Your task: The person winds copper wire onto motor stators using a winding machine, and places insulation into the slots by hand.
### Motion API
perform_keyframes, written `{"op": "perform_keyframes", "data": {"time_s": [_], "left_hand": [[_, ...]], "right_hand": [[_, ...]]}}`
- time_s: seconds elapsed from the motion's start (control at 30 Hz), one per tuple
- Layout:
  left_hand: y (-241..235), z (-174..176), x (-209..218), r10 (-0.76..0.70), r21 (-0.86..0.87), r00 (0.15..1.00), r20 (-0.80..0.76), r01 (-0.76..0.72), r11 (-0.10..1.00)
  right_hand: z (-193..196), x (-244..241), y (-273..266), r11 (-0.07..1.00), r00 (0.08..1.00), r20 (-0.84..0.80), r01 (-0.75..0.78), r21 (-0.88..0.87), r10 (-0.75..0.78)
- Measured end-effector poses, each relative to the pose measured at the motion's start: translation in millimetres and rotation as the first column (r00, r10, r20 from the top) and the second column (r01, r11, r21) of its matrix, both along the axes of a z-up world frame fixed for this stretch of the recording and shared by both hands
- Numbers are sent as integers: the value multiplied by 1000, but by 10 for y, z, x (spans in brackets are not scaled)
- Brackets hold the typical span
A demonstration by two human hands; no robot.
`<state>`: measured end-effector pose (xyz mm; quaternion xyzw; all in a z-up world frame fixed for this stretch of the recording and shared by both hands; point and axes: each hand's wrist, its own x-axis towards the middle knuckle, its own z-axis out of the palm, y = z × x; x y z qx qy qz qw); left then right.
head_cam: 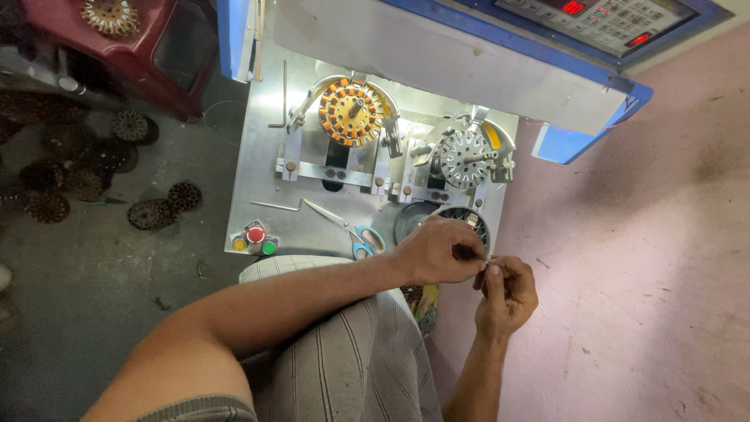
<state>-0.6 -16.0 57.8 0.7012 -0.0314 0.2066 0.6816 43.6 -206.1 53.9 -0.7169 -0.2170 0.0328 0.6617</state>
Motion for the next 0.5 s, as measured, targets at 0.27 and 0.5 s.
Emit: {"op": "perform_keyframes", "data": {"time_s": [0.27, 0.5], "left_hand": [[-22, -122, 45, 13, 204, 999, 39, -20, 979], [79, -252, 78, 121, 290, 991, 53, -131, 948]], "right_hand": [[172, -83, 146, 916, 995, 91, 70, -396, -37], [78, 61, 184, 885, 986, -2, 149, -441, -167]]}}
